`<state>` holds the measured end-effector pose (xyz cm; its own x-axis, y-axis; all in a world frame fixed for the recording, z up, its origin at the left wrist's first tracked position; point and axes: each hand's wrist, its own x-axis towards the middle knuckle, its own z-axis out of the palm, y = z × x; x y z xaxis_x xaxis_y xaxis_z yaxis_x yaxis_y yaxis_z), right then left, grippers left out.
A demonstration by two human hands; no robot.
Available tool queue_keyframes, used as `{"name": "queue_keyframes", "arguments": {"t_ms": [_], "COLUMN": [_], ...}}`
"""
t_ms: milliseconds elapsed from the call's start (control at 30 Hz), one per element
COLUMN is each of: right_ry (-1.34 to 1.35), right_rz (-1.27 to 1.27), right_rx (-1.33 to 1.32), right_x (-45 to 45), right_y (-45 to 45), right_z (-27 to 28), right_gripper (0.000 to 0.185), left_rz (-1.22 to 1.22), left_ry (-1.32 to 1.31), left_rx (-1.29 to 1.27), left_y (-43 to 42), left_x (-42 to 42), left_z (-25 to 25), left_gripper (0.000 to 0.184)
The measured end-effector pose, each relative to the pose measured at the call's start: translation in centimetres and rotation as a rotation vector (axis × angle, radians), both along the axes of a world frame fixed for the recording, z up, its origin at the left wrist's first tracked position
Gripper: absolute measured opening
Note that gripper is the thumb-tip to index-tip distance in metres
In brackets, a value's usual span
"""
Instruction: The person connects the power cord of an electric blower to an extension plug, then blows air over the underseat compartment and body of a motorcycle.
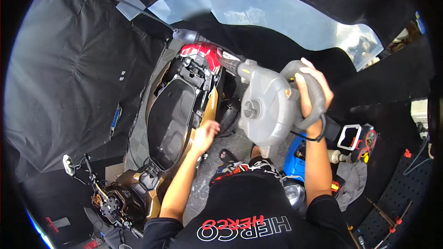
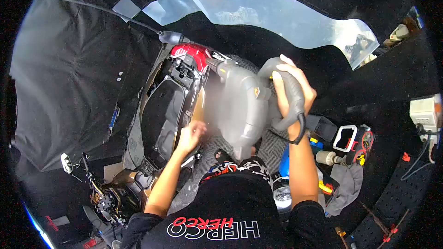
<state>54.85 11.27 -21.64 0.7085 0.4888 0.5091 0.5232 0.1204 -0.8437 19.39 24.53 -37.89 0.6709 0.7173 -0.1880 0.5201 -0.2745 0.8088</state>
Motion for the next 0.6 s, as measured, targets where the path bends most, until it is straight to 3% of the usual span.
{"name": "queue_keyframes", "arguments": {"t_ms": [100,267,367,433,467,567,600], "right_ry": [0.032,0.052,0.063,-0.093,-0.006,-0.059,-0.100], "right_rz": [0.036,0.086,0.171,0.084,0.116,0.213,0.161], "right_rx": [-0.023,-0.087,-0.127,-0.114,-0.141,-0.108,-0.055], "right_x": [0.5,0.3,-0.9,-1.8,-2.1,-3.4,-4.1], "right_y": [-1.7,-3.8,-5.1,-5.8,-6.1,-7.2,-7.6], "right_z": [1.1,0.4,-1.6,-3.1,-3.3,-5.5,-6.8], "right_gripper": [0.016,0.017,0.017,0.018,0.019,0.024,0.020], "left_rz": [-0.183,-0.168,-0.105,0.002,0.094,0.219,0.243], "left_ry": [0.140,0.378,0.503,0.532,0.565,0.459,0.436], "left_rx": [-0.136,-0.206,-0.305,-0.327,-0.388,-0.536,-0.482], "left_y": [-4.1,-9.5,-12.6,-14.4,-15.3,-17.1,-18.0], "left_x": [-3.1,-10.4,-15.8,-19.8,-21.8,-25.8,-27.8], "left_z": [-2.6,-9.2,-12.3,-14.3,-15.7,-14.1,-15.1], "left_gripper": [0.019,0.024,0.029,0.031,0.031,0.031,0.032]}}
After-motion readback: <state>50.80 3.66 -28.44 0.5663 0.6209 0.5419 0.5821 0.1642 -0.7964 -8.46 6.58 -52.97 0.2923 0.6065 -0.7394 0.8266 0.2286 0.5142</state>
